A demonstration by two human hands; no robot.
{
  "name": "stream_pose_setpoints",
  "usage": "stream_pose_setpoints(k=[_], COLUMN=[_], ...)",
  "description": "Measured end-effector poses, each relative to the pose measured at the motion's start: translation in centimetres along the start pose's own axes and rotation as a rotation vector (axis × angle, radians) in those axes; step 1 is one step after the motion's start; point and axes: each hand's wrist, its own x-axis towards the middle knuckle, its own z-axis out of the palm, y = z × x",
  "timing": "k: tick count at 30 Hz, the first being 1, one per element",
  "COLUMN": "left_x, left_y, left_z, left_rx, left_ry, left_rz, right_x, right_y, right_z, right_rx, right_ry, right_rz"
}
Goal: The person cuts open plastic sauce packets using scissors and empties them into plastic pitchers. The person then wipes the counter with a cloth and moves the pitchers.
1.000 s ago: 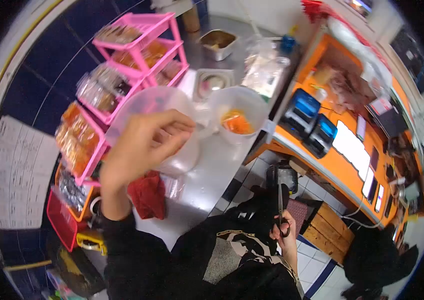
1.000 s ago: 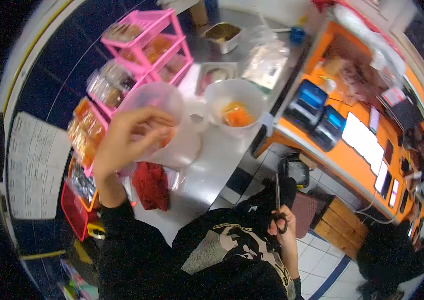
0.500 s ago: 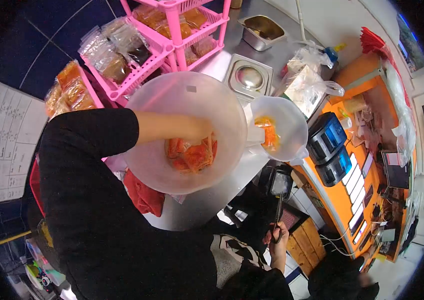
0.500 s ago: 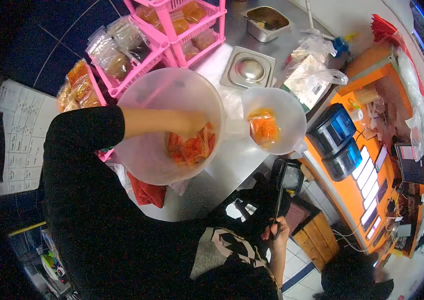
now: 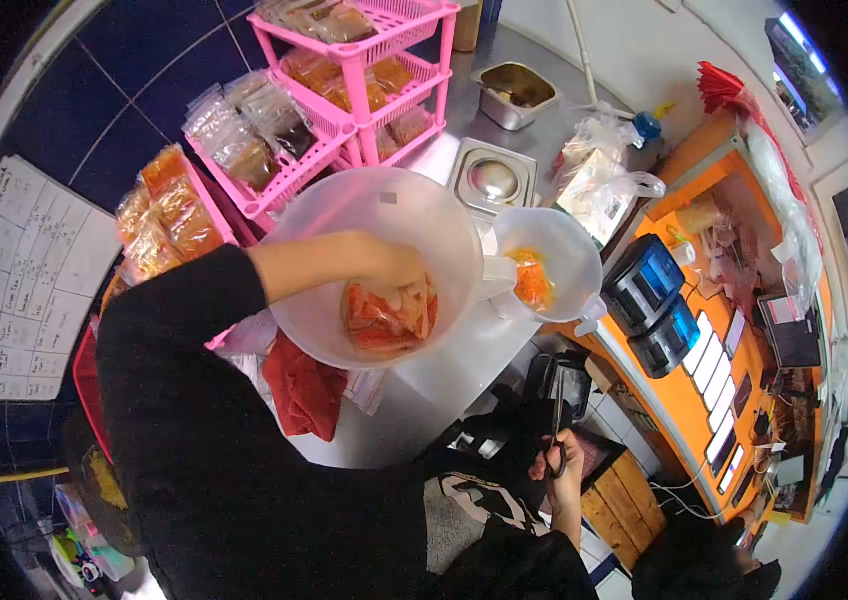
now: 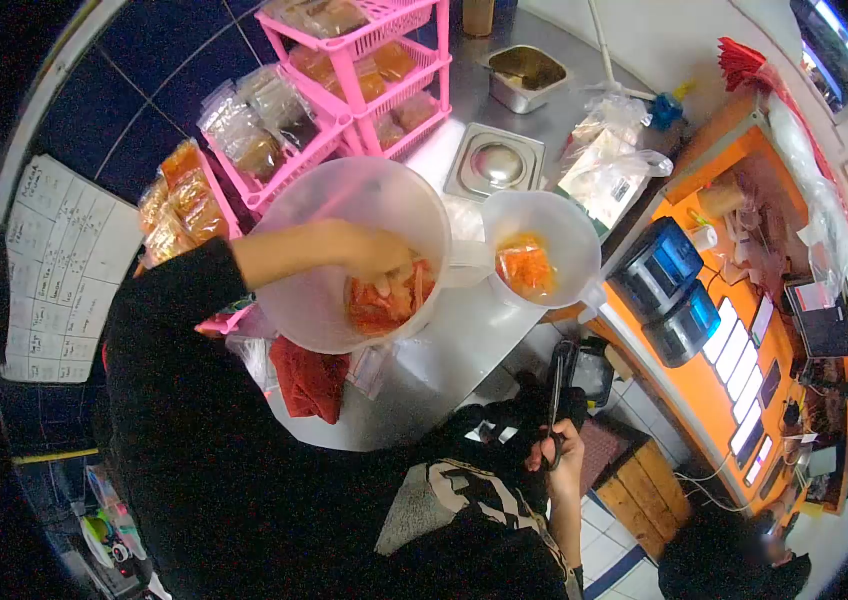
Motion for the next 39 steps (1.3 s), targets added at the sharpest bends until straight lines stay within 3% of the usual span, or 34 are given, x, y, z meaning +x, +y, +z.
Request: stream_pose_setpoints(k=[2, 4, 5, 7, 8, 10, 11, 13, 15, 18, 19, 20, 21, 22, 23, 25, 26, 28, 29, 31, 32, 34, 35, 37, 38, 39], left_x=[-3.1, -6.2, -7.6, -10.0, -10.7, -11.6, -11.5, -11.7, -12.1, -12.9, -12.9, -12.8, -12.4, -12.5, -12.5, -12.6, -12.5, -12.5, -12.5, -12.2, -11.8, -11.0, -10.7, -9.8, -9.7, -9.8], left_y=[1.2, 1.2, 1.7, 3.1, 3.5, 4.2, 4.5, 5.0, 6.0, 8.0, 8.3, 8.4, 8.5, 8.7, 9.1, 9.8, 9.7, 9.2, 8.7, 7.3, 7.0, 7.0, 7.2, 8.0, 9.0, 10.3], left_z=[-1.6, -1.8, -2.1, -2.1, -1.5, -0.5, -0.3, -0.1, -0.5, -1.3, -1.2, -1.2, -1.3, -1.6, -1.8, -2.0, -2.1, -2.0, -1.7, -0.8, -0.4, 0.4, 0.7, 0.8, 0.7, 0.5], left_rx=[-0.01, -0.321, -0.304, -0.585, -0.569, -0.74, -0.724, -1.022, -0.959, -0.54, -0.533, -0.166, 0.203, 0.399, 0.397, 0.141, 0.142, -0.314, -0.31, -0.426, -0.42, -1.071, -1.065, -1.509, -1.503, -1.626], left_ry=[0.03, 0.372, 0.367, 0.671, 0.669, 1.065, 1.063, 1.256, 1.306, 1.342, 1.343, 1.406, 1.45, 1.434, 1.451, 1.208, 1.216, 1.146, 1.15, 1.233, 1.236, 1.432, 1.445, 1.624, 1.634, 1.639], left_rz=[-0.07, 0.066, 0.062, -0.035, -0.033, -0.111, -0.106, -0.029, -0.053, -0.359, -0.345, -0.382, -0.401, -0.425, -0.385, -0.554, -0.532, -0.527, -0.521, -0.33, -0.344, -0.15, -0.178, 0.182, 0.167, 0.283], right_x=[0.0, 0.5, 0.9, 1.9, 2.6, 3.1, 3.1, 2.9, 2.8, 2.3, 2.2, 2.3, 2.5, 2.7, 2.6, 2.1, 2.4, 2.2, 2.1, 1.6, 1.5, 1.2, 1.2, 1.5, 1.6, 1.8], right_y=[-0.1, -0.6, -1.2, -2.4, -3.1, -4.6, -5.5, -7.1, -8.6, -9.7, -10.0, -10.0, -9.7, -9.2, -8.9, -9.4, -8.9, -8.8, -8.8, -8.8, -8.6, -8.1, -8.0, -7.9, -8.0, -8.3], right_z=[-0.1, 1.0, 1.8, 3.8, 5.3, 7.7, 8.8, 10.6, 12.0, 13.4, 13.8, 13.8, 13.9, 14.0, 14.2, 14.7, 14.7, 15.0, 15.2, 15.6, 15.8, 16.5, 16.9, 17.5, 17.9, 18.1], right_rx=[0.057, 0.067, 0.064, 0.079, 0.018, -0.031, -0.054, -0.07, -0.133, -0.204, -0.215, -0.295, -0.275, -0.318, -0.361, -0.341, -0.288, -0.224, -0.153, -0.13, -0.125, -0.126, -0.118, -0.032, -0.028, -0.023], right_ry=[-0.051, -0.115, -0.173, -0.241, -0.344, -0.44, -0.512, -0.579, -0.686, -0.715, -0.734, -0.749, -0.751, -0.739, -0.724, -0.762, -0.805, -0.848, -0.905, -0.935, -0.952, -0.964, -0.99, -0.958, -0.912, -0.922], right_rz=[-0.041, -0.095, -0.143, -0.148, -0.224, -0.328, -0.367, -0.417, -0.413, -0.402, -0.373, -0.447, -0.391, -0.423, -0.454, -0.373, -0.342, -0.275, -0.198, -0.186, -0.169, -0.166, -0.155, -0.244, -0.292, -0.287])
